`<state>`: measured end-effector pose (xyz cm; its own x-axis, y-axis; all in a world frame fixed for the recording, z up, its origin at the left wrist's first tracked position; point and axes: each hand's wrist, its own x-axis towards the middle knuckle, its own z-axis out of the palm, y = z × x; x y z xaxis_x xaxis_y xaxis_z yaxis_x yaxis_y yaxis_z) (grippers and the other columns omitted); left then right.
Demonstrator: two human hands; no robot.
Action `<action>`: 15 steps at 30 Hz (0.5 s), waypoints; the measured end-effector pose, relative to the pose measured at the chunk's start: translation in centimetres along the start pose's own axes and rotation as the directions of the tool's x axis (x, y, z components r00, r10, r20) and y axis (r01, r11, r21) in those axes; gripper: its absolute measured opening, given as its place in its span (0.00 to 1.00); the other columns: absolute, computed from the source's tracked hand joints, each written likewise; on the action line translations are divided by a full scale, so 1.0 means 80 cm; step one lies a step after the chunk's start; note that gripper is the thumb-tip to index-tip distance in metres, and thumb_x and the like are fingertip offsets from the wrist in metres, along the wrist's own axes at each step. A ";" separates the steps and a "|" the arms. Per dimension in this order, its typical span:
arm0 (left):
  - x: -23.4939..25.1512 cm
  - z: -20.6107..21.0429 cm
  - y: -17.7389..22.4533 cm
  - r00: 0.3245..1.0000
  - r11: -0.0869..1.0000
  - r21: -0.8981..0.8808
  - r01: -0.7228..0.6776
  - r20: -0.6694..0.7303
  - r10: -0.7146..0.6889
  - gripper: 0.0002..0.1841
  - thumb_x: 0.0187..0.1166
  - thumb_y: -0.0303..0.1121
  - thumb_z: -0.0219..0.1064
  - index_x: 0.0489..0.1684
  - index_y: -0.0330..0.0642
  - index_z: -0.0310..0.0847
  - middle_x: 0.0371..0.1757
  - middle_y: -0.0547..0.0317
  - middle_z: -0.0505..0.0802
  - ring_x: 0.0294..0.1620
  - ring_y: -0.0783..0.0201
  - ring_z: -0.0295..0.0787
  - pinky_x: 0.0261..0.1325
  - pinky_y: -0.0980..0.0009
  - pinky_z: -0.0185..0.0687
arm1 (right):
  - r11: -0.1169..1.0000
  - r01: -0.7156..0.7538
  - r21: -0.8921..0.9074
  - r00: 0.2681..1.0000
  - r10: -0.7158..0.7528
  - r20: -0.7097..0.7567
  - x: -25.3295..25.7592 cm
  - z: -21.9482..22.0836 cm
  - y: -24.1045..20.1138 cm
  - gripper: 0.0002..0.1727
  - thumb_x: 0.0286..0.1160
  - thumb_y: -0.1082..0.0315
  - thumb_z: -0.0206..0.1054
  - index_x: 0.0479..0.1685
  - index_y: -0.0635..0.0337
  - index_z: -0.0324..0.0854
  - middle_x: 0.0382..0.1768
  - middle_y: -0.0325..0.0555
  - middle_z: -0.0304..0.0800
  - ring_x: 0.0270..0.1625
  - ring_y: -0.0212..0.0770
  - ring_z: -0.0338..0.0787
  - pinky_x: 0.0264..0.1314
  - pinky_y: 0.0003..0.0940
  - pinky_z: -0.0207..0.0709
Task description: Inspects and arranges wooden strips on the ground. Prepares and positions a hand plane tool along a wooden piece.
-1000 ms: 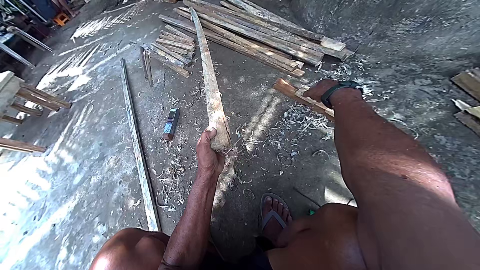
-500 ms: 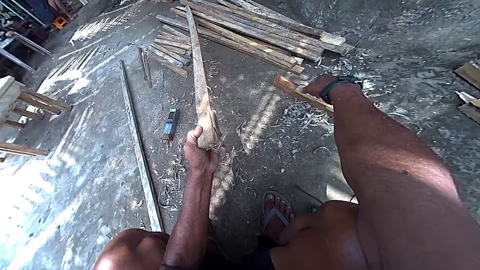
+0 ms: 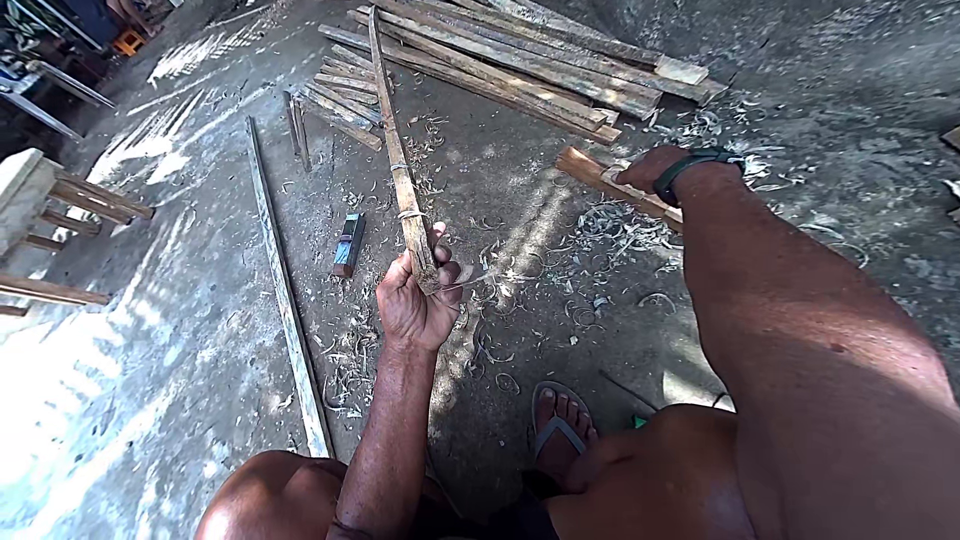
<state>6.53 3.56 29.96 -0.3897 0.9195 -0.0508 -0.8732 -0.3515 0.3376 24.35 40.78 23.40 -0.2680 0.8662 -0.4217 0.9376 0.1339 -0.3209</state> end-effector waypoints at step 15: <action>0.002 -0.001 -0.002 0.997 0.991 0.133 -0.006 -0.079 0.017 0.29 0.88 0.48 0.34 0.68 0.40 0.77 0.32 0.56 0.86 0.19 0.66 0.81 0.19 0.75 0.78 | 1.000 -0.010 -0.009 1.000 0.010 0.012 -0.016 -0.003 -0.007 0.27 0.85 0.55 0.65 0.57 0.79 0.83 0.66 0.78 0.82 0.75 0.71 0.79 0.78 0.70 0.65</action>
<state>6.56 3.71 29.80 -0.4263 0.8967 -0.1194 -0.8241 -0.3306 0.4600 24.21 39.73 24.33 -0.2610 0.8618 -0.4350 0.9422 0.1294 -0.3089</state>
